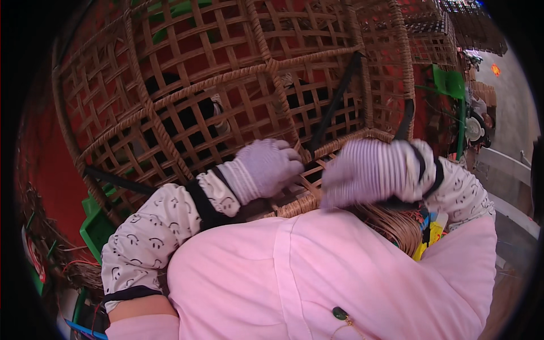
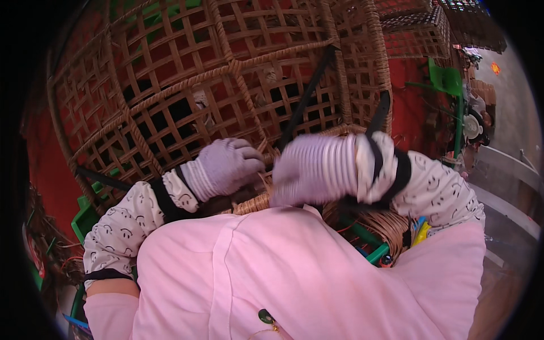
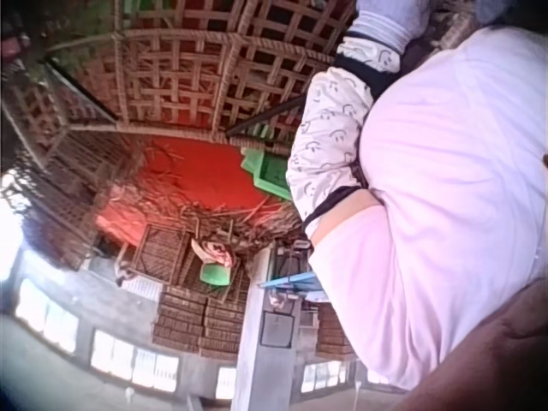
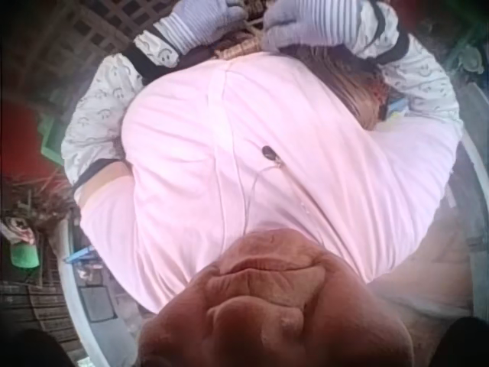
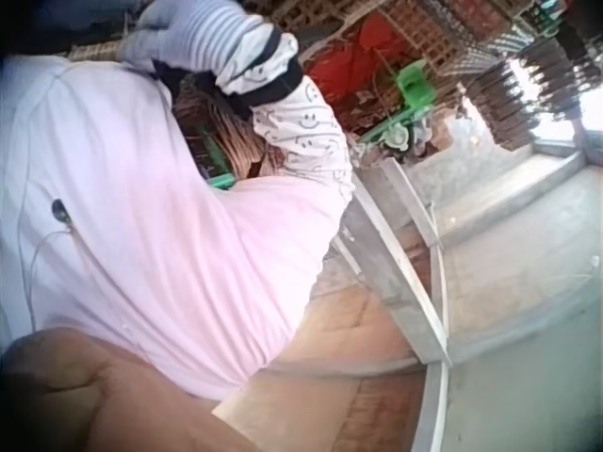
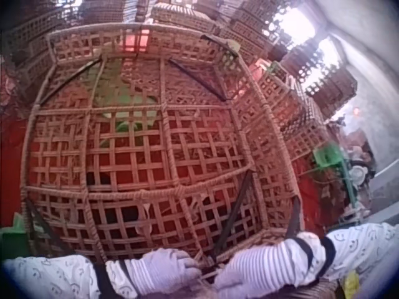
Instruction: The recorder is weaving strips of material into a wicker furniture frame and using a pneumatic nail gun for assembly.
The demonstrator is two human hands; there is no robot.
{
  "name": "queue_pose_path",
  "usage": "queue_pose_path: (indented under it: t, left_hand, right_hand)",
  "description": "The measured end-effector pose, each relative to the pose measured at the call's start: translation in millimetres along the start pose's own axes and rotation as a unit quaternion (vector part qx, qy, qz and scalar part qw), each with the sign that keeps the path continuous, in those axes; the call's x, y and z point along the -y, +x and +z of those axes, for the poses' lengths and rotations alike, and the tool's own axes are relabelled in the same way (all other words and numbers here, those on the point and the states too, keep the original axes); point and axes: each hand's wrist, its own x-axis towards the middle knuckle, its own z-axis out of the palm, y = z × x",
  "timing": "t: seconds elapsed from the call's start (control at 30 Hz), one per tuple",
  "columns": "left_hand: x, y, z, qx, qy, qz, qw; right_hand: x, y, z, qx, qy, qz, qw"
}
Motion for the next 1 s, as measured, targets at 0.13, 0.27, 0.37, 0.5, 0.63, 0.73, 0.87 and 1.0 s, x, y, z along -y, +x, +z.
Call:
queue_pose_path:
  t: [0.13, 0.27, 0.37, 0.5, 0.63, 0.73, 0.87, 1.0]
  left_hand:
    - [-0.1, -11.3, 11.1, -0.019, -0.038, -0.017, 0.999]
    - [7.0, -11.7, 16.8, 0.050, -0.056, -0.027, 0.997]
    - [13.0, -13.4, 15.9, 0.075, -0.099, -0.082, 0.989]
    - [14.8, -13.9, 19.5, 0.036, -0.099, -0.075, 0.992]
    - [17.1, -17.2, 18.4, 0.034, -0.085, -0.118, 0.989]
    - [18.9, -10.7, 9.7, -0.009, -0.033, -0.135, 0.990]
    - [33.6, 3.9, -6.2, -0.172, 0.100, -0.107, 0.974]
    - [49.7, 25.3, -10.1, -0.152, 0.160, -0.068, 0.973]
  right_hand:
    - [-71.2, 11.8, -25.2, -0.338, -0.142, 0.085, 0.927]
    - [-78.2, 45.0, -23.1, -0.239, -0.031, 0.114, 0.964]
    - [-77.9, 65.4, -20.2, -0.137, 0.116, 0.201, 0.963]
    - [-75.7, 84.6, -16.9, -0.037, 0.220, 0.275, 0.935]
    - [-84.4, 90.5, -10.9, -0.029, 0.208, 0.285, 0.935]
    - [-102.5, 104.7, -9.8, 0.014, 0.119, 0.249, 0.961]
    - [-94.6, 90.6, -0.8, -0.059, 0.243, 0.215, 0.944]
    - [-96.6, 92.8, 0.4, -0.110, 0.264, 0.185, 0.940]
